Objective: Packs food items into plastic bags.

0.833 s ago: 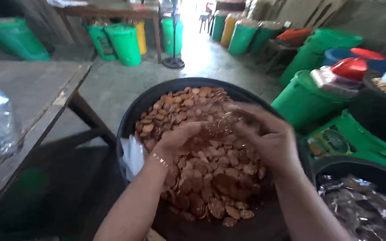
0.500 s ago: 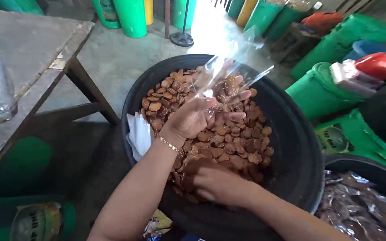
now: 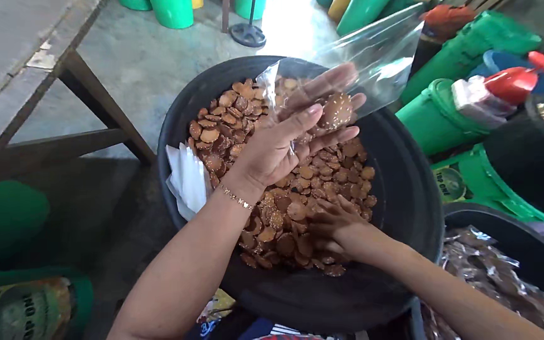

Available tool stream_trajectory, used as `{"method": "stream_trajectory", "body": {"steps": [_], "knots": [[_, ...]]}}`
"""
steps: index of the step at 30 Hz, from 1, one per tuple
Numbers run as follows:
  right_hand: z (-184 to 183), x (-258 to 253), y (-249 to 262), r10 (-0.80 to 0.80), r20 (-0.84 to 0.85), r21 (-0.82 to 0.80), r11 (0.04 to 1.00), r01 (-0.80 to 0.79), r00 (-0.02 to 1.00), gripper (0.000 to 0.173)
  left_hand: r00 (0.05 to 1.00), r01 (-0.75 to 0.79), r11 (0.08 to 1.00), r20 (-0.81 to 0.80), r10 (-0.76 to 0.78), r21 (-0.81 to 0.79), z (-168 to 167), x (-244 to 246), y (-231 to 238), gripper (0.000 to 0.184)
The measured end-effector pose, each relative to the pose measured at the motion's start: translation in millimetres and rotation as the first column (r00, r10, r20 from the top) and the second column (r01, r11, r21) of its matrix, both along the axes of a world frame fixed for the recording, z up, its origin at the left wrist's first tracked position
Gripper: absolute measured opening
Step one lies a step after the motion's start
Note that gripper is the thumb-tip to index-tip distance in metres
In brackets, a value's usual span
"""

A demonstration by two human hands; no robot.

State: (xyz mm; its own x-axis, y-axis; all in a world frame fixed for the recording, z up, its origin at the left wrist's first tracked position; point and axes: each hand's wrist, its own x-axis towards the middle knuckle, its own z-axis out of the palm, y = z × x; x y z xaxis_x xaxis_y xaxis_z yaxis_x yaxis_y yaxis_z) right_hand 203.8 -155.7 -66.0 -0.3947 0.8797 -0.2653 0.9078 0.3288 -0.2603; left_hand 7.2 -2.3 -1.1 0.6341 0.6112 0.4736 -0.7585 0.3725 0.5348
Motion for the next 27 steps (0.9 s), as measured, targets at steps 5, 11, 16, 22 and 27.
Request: {"method": "stream_trajectory", "body": {"steps": [5, 11, 16, 22, 27], "knots": [[-1.6, -68.9, 34.2, -0.029, -0.084, 0.148, 0.988, 0.042, 0.996, 0.049, 0.998, 0.007, 1.0, -0.061, -0.006, 0.008, -2.8, 0.9, 1.6, 0.038], [12.9, -79.7, 61.1, -0.096, 0.092, -0.093, 0.99, 0.104, 0.991, 0.032, 0.995, -0.002, 1.0, -0.099, 0.004, 0.015, -5.6, 0.4, 5.2, 0.039], [9.6, -72.1, 64.6, -0.185, 0.236, -0.372, 0.89, 0.265, 0.954, 0.049, 0.995, 0.044, 0.997, -0.09, -0.038, 0.07, -5.5, 1.5, 4.7, 0.038], [17.6, -50.2, 55.9, -0.316, 0.35, -0.394, 0.805, 0.445, 0.882, 0.048, 0.995, 0.038, 0.998, -0.098, -0.032, 0.059, -6.5, 2.9, 6.3, 0.039], [18.1, -58.8, 42.7, -0.361, -0.339, -0.243, 0.926, 0.29, 0.869, 0.024, 0.994, 0.049, 0.998, -0.103, -0.044, 0.043, -6.1, 4.2, 4.9, 0.039]]}}
